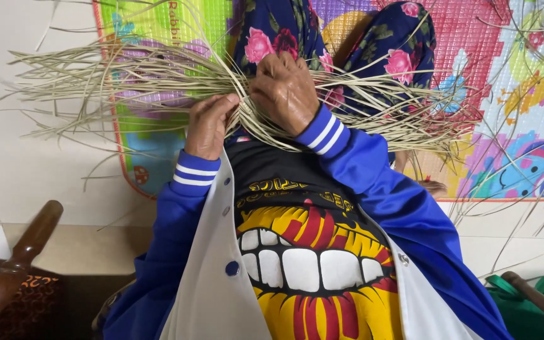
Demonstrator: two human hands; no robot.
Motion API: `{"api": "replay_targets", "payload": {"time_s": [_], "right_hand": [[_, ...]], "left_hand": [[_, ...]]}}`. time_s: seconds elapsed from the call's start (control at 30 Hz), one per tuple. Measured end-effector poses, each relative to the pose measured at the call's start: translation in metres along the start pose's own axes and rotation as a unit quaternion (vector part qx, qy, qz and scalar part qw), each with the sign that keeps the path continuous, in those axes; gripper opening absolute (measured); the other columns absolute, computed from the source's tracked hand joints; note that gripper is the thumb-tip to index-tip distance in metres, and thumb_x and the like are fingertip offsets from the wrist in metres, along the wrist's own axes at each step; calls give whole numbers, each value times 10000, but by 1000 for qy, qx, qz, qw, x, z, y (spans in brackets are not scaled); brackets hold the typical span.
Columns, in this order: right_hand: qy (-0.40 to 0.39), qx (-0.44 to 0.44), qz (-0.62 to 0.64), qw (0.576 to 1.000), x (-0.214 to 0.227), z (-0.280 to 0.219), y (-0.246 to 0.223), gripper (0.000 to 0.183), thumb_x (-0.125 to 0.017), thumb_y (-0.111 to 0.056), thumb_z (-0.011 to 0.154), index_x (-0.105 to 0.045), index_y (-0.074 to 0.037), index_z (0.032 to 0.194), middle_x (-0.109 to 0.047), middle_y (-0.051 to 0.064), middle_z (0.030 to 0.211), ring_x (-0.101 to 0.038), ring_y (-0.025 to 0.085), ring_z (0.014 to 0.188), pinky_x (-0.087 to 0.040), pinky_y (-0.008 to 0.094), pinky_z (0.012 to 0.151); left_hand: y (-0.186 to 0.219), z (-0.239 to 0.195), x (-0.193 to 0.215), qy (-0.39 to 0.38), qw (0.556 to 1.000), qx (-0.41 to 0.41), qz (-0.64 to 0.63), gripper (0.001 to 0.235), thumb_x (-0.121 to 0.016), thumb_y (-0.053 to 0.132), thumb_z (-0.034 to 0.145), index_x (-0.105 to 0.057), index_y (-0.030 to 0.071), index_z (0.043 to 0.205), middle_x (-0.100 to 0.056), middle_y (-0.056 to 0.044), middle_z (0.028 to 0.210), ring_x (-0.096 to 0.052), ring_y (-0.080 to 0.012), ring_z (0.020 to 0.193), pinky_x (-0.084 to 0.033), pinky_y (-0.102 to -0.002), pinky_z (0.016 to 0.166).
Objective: Weaving dried straw fibers into a circular pattern by hand while sitting on the floor.
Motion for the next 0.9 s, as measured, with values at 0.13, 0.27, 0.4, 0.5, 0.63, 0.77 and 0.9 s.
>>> {"api": "replay_targets", "payload": {"time_s": [0.13,0.27,0.4,0.5,0.63,0.77,0.9], "right_hand": [[-13,27,-26,999,-1,5,1,112,-807,-159,827,-734,-119,752,-563,36,886,-477,208,810,-380,377,741],[-51,33,-62,996,-9,7,8,127,-845,-226,823,-768,-142,766,-576,31,883,-486,206,836,-401,398,765],[-66,42,-74,994,0,8,7,113,-841,-247,803,-775,-156,798,-574,29,940,-496,221,908,-377,410,815],[-59,19,-65,996,-1,7,10,87,-817,-202,805,-773,-141,761,-575,28,919,-497,216,864,-373,408,752],[-75,1,-49,996,-5,2,9,96,-814,-208,816,-779,-128,776,-601,44,900,-507,219,854,-414,399,744],[-68,6,-47,997,-2,-1,-2,115,-826,-215,796,-746,-143,755,-585,40,899,-502,227,862,-393,395,741],[-79,-13,-34,996,-1,0,0,94,-810,-202,795,-764,-127,762,-606,50,903,-516,224,865,-420,402,773]], "left_hand": [[10,-5,-8,-10,997,-12,82,173,-720,57,907,-740,-46,1045,-724,-79,889,-624,-99,768,-506,-192,742],[9,1,-8,0,982,-52,179,106,-742,31,891,-766,-37,969,-689,-15,740,-499,-24,583,-402,-141,532],[7,4,-9,-23,972,-87,216,92,-742,-5,870,-758,-24,959,-726,-46,800,-542,-36,632,-453,-149,594],[1,9,-7,-38,972,-86,217,113,-753,11,880,-755,-25,987,-725,-44,802,-537,-33,608,-449,-146,559],[-8,14,1,-12,979,-45,197,107,-727,-8,859,-749,-3,964,-719,-46,809,-583,-58,666,-493,-161,626],[-2,9,-1,-28,982,-34,181,78,-695,-35,842,-707,20,895,-687,-35,764,-546,-53,621,-449,-149,593],[-5,12,2,-36,982,-42,183,73,-721,-25,834,-702,40,861,-677,-22,743,-504,-34,578,-417,-146,537]]}}
Point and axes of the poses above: each hand's wrist, its own z-axis towards the middle knuckle, its own x-axis out of the back of the hand, y = z × x, the point moved 3 cm from there along z, towards the middle knuckle
